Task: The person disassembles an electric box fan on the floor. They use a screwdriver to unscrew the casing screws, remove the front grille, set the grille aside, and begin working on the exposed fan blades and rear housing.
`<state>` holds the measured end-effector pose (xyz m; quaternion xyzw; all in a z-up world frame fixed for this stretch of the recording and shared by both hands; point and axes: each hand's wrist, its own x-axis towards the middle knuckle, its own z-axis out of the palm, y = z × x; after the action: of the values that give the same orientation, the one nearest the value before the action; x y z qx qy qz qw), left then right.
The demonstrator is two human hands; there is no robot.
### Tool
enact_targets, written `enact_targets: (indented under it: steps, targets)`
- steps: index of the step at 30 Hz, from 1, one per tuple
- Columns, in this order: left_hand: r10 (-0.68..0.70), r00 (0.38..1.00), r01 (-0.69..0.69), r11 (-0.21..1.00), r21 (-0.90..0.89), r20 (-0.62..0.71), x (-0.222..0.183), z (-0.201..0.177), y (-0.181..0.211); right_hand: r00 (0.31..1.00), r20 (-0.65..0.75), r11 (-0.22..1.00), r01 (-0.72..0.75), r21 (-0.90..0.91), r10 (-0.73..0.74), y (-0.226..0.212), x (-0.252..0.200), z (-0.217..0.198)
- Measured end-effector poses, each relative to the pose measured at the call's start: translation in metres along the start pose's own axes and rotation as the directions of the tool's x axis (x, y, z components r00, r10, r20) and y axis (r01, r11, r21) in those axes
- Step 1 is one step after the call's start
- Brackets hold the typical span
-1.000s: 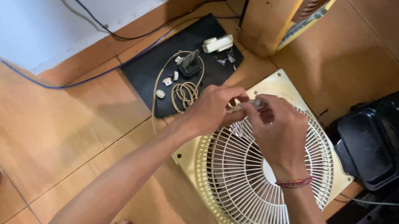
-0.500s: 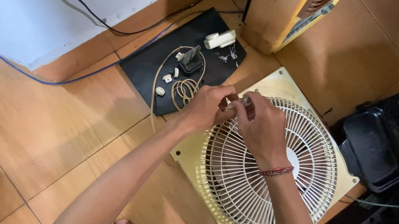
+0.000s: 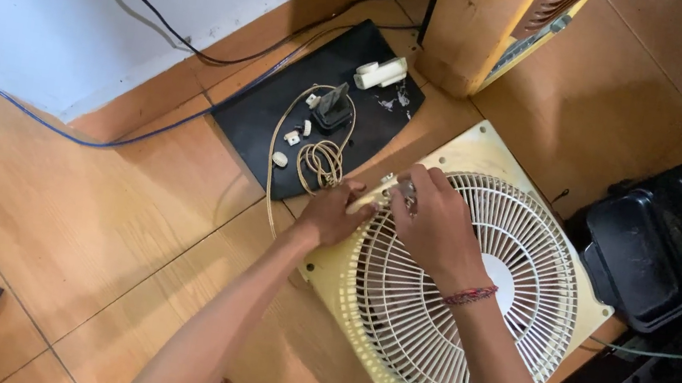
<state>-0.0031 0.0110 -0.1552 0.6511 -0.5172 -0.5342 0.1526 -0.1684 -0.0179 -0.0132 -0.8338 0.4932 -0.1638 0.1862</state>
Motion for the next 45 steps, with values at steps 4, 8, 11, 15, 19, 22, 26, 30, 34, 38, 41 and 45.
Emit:
enact_targets:
  steps: [4, 8, 11, 15, 19, 22, 26, 30, 34, 38, 41, 45]
  targets:
    - [0.07, 0.996, -0.068, 0.997, 0.034, -0.06, -0.009, 0.009, 0.002, 0.994, -0.087, 0.996, 0.068, -0.06, -0.073, 0.006, 0.0, -0.012]
    - [0.187, 0.974, -0.171, 0.977, 0.131, -0.129, -0.027, 0.005, 0.012, 0.973, -0.228, 0.995, -0.003, 0.1, 0.025, 0.004, 0.009, -0.033]
    - [0.18, 0.975, -0.164, 0.979, 0.125, -0.132, -0.044, -0.001, 0.018, 0.944, -0.302, 0.969, -0.062, 0.238, 0.135, 0.021, 0.009, -0.039]
    - [0.14, 0.974, -0.14, 0.99, 0.01, -0.18, -0.049, 0.002, 0.017, 0.868, -0.321, 0.805, -0.137, 0.577, 0.378, 0.048, 0.013, -0.021]
    - [0.155, 0.968, -0.163, 0.986, -0.025, -0.199, -0.048, 0.015, -0.001, 0.831, -0.305, 0.739, -0.176, 0.651, 0.466, 0.084, 0.006, 0.011]
    - [0.266, 0.918, -0.247, 0.964, 0.101, -0.295, -0.04, 0.023, -0.015, 0.832, -0.211, 0.616, -0.185, 0.766, 0.513, 0.093, 0.001, 0.023]
    - [0.244, 0.932, -0.232, 0.97, 0.077, -0.268, -0.045, 0.021, -0.016, 0.815, -0.225, 0.578, -0.158, 0.801, 0.534, 0.097, 0.0, 0.031]
    - [0.249, 0.925, -0.236, 0.969, 0.077, -0.288, -0.044, 0.019, -0.015, 0.83, -0.211, 0.517, -0.106, 0.849, 0.516, 0.105, -0.002, 0.033]
    - [0.213, 0.938, -0.211, 0.977, 0.037, -0.273, -0.044, 0.018, -0.012, 0.819, -0.198, 0.522, -0.14, 0.841, 0.538, 0.106, -0.001, 0.033]
    - [0.264, 0.908, -0.25, 0.965, 0.085, -0.325, -0.046, 0.017, -0.011, 0.804, -0.197, 0.418, -0.07, 0.906, 0.561, 0.112, 0.005, 0.038]
    - [0.247, 0.914, -0.215, 0.968, 0.133, -0.321, -0.049, 0.017, -0.006, 0.747, -0.128, 0.262, -0.064, 0.963, 0.652, 0.109, 0.012, 0.035]
    - [0.224, 0.921, -0.133, 0.95, 0.283, -0.318, -0.054, 0.024, -0.002, 0.734, -0.091, 0.235, -0.095, 0.967, 0.673, 0.114, 0.013, 0.029]
